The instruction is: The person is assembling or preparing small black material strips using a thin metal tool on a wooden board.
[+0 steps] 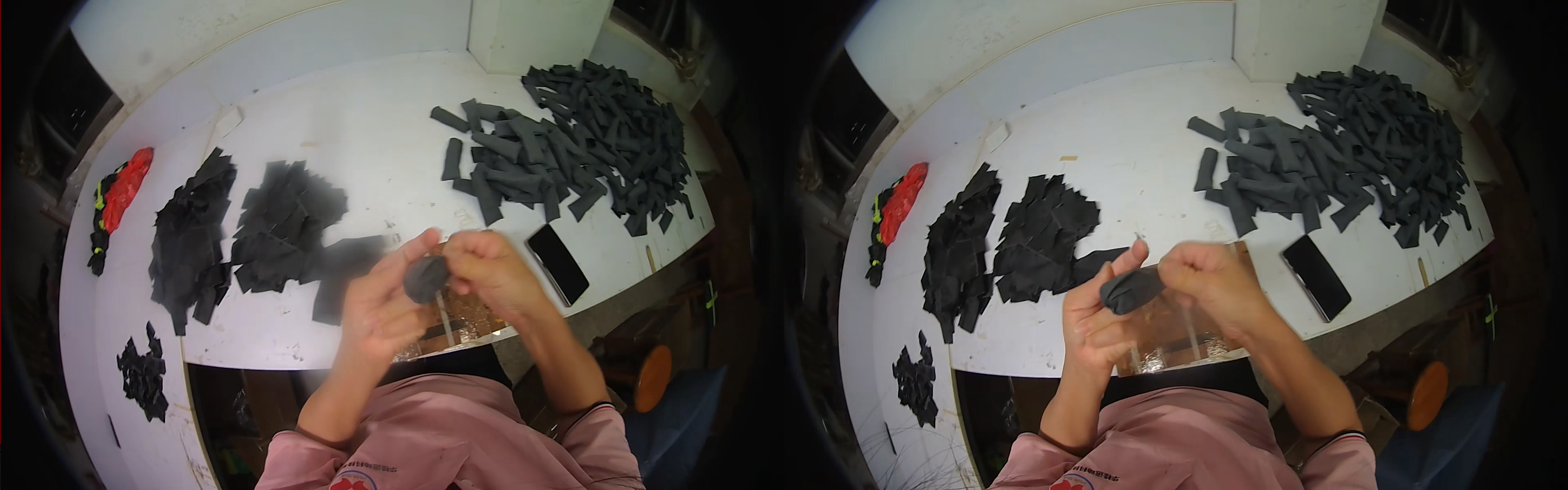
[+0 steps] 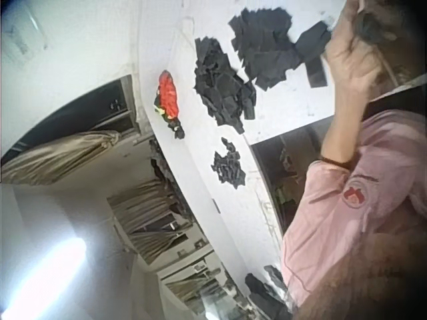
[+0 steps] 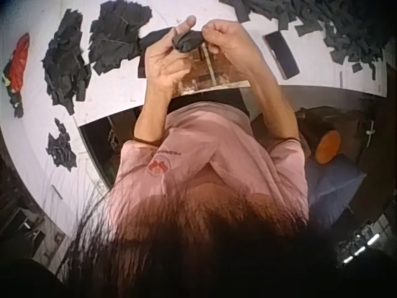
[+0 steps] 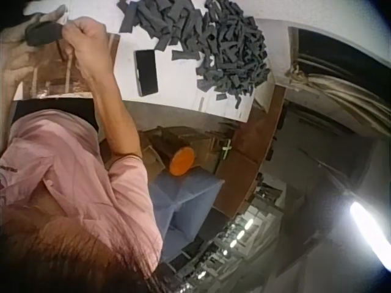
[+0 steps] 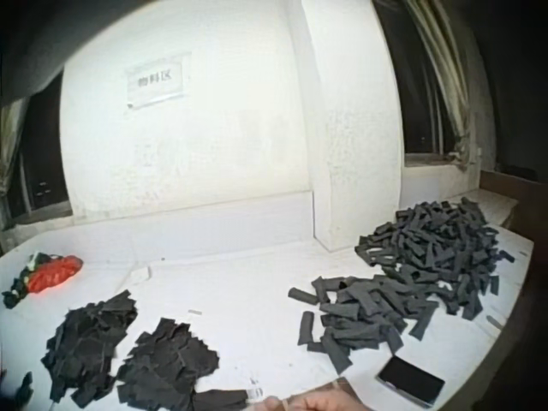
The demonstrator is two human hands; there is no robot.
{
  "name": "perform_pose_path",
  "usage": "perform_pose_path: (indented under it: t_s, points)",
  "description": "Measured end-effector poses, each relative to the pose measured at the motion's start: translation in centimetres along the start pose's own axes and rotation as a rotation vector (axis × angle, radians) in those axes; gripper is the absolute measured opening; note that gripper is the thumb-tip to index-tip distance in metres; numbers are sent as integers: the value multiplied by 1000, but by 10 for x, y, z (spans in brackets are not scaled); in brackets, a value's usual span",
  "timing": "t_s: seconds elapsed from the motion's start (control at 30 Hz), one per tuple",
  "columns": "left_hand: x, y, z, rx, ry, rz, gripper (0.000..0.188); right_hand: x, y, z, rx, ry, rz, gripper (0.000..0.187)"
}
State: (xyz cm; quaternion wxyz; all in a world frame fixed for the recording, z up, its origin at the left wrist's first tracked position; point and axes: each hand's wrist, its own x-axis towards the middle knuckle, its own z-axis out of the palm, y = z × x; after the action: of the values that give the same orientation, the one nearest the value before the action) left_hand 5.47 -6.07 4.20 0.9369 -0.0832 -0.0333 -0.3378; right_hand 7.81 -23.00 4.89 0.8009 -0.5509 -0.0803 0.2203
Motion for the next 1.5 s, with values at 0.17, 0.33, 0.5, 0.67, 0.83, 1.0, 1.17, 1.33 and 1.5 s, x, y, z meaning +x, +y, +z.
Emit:
perform_pose_path:
  t_s: [0.17,0.33,0.5,0.67,0.83,1.0,1.17,1.33,1.5]
  points:
    - [-9,5,-45,84,247,84,36,-1,47,-6,114,15,130,14]
    - [5,1,-13,-274,157,133,38,15,23,-3,-63,-68,31,15]
    - [-11,12,-41,164,315,155,39,17,46,-14,166,-120,185,17]
    - [-6,-9,-10,1650,471,623,36,18,54,-16,77,-39,121,15]
    - [0,-9,3,1811,195,652,15,5,25,0,-628,247,-485,20]
    - [-9,-20,3,1147,315,773,6,0,-6,15,-1392,67,-784,28]
    - [-7,-13,-21,1255,296,580,14,-1,34,-6,-1331,48,-549,26]
    - [17,-11,21,1581,235,413,13,3,21,0,-1124,34,-631,16]
    - [20,-11,15,1800,363,235,8,-3,48,-9,-1074,52,-469,18]
